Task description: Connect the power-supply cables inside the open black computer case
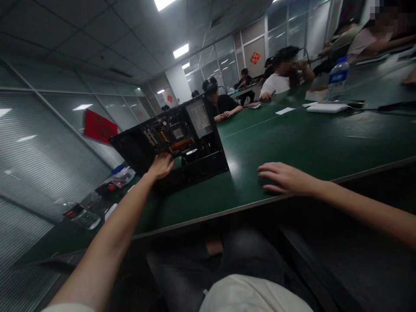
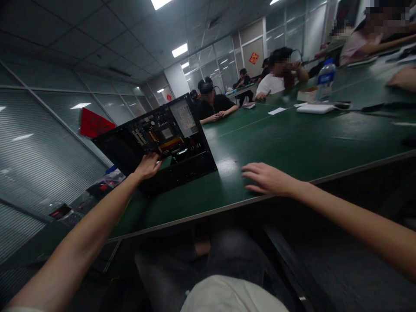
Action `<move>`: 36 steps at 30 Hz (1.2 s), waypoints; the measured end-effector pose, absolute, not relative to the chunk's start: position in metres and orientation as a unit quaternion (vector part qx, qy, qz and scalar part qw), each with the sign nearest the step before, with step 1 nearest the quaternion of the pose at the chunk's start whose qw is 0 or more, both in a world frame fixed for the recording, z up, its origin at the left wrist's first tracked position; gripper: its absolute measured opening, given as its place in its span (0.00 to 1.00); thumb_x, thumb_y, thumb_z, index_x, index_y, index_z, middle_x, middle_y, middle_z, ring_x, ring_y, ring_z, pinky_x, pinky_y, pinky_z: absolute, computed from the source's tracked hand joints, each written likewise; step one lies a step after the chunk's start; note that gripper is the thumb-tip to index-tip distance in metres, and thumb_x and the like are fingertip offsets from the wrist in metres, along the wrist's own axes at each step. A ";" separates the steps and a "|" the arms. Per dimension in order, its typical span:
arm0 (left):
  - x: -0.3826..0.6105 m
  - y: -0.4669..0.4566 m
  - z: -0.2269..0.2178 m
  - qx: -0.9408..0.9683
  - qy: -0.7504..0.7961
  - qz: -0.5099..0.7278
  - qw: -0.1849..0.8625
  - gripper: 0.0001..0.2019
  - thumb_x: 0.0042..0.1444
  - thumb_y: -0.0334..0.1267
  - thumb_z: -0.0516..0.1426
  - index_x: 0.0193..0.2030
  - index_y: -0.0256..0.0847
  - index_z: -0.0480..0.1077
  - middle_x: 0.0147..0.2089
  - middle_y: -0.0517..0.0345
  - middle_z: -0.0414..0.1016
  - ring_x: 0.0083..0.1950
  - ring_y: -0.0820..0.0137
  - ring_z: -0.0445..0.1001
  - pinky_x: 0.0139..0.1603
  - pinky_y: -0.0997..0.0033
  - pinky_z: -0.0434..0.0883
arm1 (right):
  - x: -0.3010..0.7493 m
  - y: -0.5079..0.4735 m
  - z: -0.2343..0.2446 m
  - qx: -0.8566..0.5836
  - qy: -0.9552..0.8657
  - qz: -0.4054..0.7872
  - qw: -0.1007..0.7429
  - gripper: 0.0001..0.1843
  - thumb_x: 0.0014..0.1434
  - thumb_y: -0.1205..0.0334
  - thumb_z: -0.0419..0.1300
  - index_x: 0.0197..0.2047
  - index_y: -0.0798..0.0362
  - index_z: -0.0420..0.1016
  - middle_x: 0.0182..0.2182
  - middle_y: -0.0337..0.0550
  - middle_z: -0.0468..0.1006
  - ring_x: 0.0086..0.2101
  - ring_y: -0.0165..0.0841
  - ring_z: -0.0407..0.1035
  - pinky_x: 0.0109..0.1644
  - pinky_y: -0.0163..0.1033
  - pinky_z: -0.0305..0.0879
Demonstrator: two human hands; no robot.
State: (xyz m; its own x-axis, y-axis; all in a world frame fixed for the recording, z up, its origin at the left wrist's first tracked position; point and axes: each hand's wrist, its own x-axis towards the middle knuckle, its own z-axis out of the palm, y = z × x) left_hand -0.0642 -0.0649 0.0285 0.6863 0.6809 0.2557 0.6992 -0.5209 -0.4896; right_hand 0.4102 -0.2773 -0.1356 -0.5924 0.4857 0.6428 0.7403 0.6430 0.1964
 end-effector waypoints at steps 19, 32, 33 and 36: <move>-0.013 -0.097 -0.015 -0.864 -0.439 -0.041 0.244 0.22 0.68 0.52 0.45 0.51 0.38 0.72 0.55 0.43 0.72 0.54 0.57 0.73 0.54 0.61 0.70 | 0.297 -0.342 -0.233 -0.576 -0.717 -0.224 0.322 0.31 0.64 0.59 0.56 0.70 0.48 0.62 0.70 0.57 0.57 0.69 0.65 0.42 0.65 0.78 0.38; -0.010 -0.105 -0.034 -0.825 -0.500 -0.127 0.232 0.24 0.65 0.58 0.47 0.49 0.46 0.77 0.49 0.51 0.80 0.49 0.55 0.77 0.42 0.61 0.70 | 0.207 -0.321 -0.225 -0.480 -0.807 -0.207 0.275 0.42 0.62 0.56 0.60 0.75 0.38 0.47 0.72 0.40 0.49 0.72 0.50 0.38 0.72 0.66 0.38; -0.010 -0.105 -0.036 -0.820 -0.509 -0.132 0.226 0.24 0.65 0.58 0.48 0.49 0.47 0.78 0.49 0.52 0.81 0.48 0.55 0.78 0.41 0.61 0.70 | 0.206 -0.321 -0.214 -0.472 -0.813 -0.195 0.279 0.43 0.62 0.52 0.61 0.75 0.41 0.47 0.73 0.43 0.48 0.72 0.52 0.36 0.71 0.67 0.38; -0.009 -0.107 -0.038 -0.808 -0.530 -0.145 0.213 0.25 0.63 0.60 0.49 0.50 0.49 0.78 0.48 0.51 0.82 0.46 0.54 0.79 0.41 0.61 0.70 | 0.202 -0.329 -0.177 -0.434 -0.851 -0.122 0.270 0.52 0.57 0.39 0.64 0.75 0.50 0.48 0.73 0.53 0.41 0.71 0.59 0.31 0.68 0.73 0.40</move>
